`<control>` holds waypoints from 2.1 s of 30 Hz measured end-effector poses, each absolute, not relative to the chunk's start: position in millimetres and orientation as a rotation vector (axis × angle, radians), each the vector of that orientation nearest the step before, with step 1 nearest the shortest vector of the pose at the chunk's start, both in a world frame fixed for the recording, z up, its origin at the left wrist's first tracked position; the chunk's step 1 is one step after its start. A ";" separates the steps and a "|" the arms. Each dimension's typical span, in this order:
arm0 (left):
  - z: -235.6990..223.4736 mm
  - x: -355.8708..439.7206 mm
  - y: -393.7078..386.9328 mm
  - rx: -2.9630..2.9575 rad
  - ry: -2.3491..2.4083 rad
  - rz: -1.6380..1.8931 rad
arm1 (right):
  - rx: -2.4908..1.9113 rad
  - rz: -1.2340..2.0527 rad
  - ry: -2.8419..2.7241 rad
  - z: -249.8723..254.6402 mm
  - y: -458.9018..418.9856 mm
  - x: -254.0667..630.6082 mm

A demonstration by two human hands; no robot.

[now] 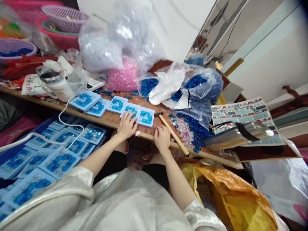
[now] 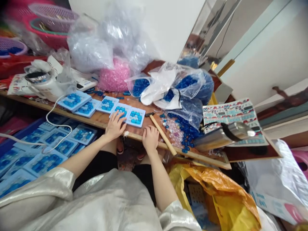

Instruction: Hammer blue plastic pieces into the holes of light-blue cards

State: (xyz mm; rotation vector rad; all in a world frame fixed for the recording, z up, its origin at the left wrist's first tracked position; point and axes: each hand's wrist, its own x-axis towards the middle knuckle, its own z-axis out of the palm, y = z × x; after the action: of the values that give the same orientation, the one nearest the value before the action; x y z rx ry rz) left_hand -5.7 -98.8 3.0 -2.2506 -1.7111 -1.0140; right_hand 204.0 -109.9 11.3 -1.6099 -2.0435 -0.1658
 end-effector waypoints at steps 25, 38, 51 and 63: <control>5.4 0.8 -94.7 -2.238 -1.676 -0.939 | -1.619 -0.131 -2.021 10.4 -102.5 202.9; 3.2 1.0 -90.4 -2.199 -1.605 -0.915 | -1.390 0.172 -2.040 12.0 -93.4 241.2; 6.0 2.8 -84.4 -2.273 -1.637 -0.857 | -1.661 0.114 -2.124 21.6 -92.8 243.0; 25.5 11.0 -79.7 -2.378 -1.796 -0.564 | -1.757 0.359 -2.235 25.1 -84.8 246.0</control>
State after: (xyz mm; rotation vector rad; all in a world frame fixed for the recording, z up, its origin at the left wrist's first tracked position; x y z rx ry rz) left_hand 11.0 -79.7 25.5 -2.3783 -1.7957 -0.5638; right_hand 246.0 -84.8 25.1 -1.7573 -2.2348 0.3594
